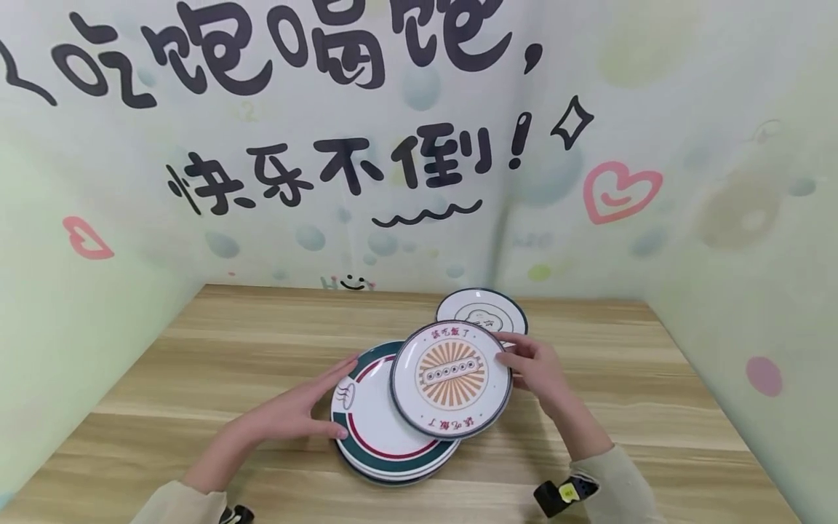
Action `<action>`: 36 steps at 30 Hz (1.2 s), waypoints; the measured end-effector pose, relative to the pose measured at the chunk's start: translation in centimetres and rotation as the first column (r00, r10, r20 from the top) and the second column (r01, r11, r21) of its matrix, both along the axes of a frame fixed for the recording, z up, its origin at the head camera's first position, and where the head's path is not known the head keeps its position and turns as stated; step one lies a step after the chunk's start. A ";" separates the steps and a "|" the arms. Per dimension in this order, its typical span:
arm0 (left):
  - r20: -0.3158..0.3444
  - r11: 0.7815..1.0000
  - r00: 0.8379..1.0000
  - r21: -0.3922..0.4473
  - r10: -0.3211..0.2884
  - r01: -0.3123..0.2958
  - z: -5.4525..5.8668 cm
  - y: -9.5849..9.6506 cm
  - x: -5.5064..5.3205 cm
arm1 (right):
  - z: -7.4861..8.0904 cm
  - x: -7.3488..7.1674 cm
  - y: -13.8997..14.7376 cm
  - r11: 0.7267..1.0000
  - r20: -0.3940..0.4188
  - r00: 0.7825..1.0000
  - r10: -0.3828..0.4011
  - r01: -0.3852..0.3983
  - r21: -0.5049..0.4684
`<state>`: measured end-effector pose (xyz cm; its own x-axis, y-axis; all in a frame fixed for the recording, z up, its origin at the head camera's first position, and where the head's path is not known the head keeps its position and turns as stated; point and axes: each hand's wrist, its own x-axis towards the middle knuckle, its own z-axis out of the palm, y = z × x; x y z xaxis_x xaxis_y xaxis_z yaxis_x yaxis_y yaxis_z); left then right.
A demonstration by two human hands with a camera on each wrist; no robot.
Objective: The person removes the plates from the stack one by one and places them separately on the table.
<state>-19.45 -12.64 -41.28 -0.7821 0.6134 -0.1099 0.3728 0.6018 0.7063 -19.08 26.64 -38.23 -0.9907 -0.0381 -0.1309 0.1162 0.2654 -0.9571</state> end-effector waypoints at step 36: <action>-0.012 1.000 1.000 0.007 -0.001 0.001 -0.1 -0.1 0.2 | -0.8 -1.2 10.7 0.830 0.166 0.910 -0.380 0.415 -0.374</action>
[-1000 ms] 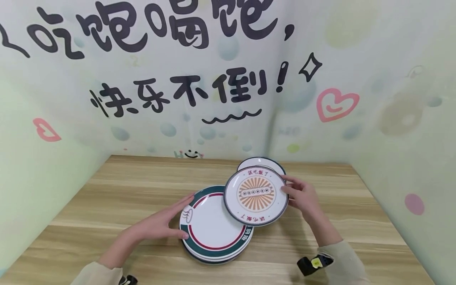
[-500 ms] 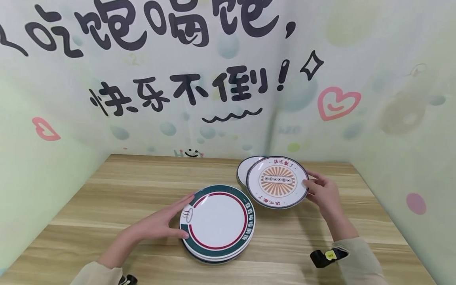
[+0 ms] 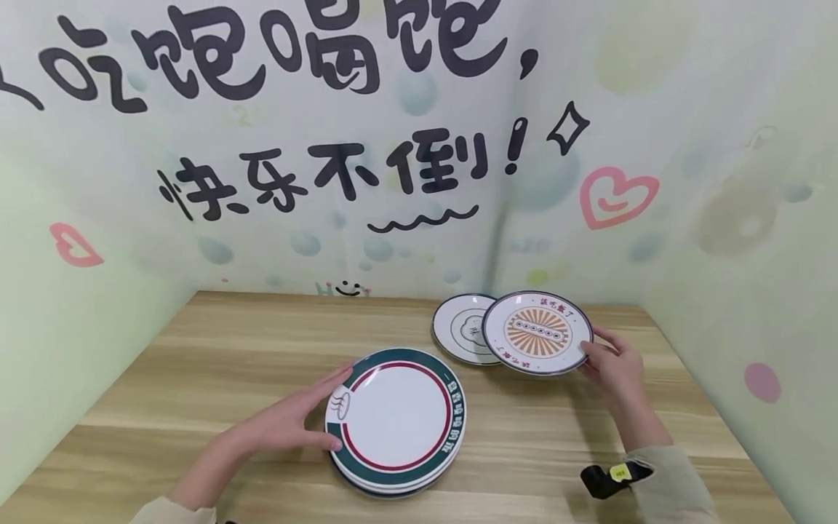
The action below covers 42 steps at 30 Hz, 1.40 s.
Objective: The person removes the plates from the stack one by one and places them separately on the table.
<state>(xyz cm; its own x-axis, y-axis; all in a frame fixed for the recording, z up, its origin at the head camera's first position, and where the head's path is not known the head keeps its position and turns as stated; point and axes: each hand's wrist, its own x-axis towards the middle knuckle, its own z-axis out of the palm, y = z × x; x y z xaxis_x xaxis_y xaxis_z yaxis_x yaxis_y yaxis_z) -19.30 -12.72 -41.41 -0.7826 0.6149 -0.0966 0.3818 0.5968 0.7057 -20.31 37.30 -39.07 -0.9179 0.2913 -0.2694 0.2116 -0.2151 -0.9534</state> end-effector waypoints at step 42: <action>0.024 1.000 1.000 -0.012 0.006 -0.006 0.3 0.3 0.0 | -3.2 -1.6 3.8 0.950 0.109 0.953 -0.281 0.293 -0.106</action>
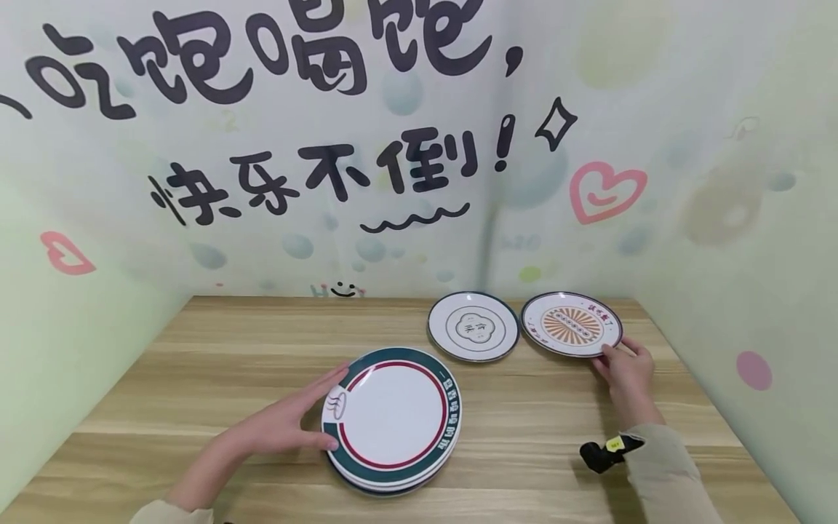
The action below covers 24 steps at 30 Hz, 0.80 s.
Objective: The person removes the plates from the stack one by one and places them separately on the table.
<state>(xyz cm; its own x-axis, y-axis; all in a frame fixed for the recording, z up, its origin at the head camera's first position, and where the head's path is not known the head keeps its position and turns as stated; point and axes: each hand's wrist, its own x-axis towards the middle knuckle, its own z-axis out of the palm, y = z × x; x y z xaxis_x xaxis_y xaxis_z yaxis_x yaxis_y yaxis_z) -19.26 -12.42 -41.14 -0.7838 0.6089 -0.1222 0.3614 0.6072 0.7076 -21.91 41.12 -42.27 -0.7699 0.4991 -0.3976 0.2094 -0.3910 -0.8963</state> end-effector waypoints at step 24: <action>-0.026 1.000 0.999 0.013 -0.019 0.020 -0.1 -0.3 0.0 | -0.5 -0.8 1.2 0.701 0.269 0.948 0.171 -0.309 0.643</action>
<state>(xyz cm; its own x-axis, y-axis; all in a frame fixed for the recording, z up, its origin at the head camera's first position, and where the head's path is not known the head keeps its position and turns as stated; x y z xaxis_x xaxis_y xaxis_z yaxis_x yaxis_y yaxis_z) -19.24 -12.71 -41.27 -0.7745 0.6257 -0.0934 0.3917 0.5902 0.7059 -22.75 42.34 -42.75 -0.8527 0.4935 -0.1714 0.3897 0.3825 -0.8378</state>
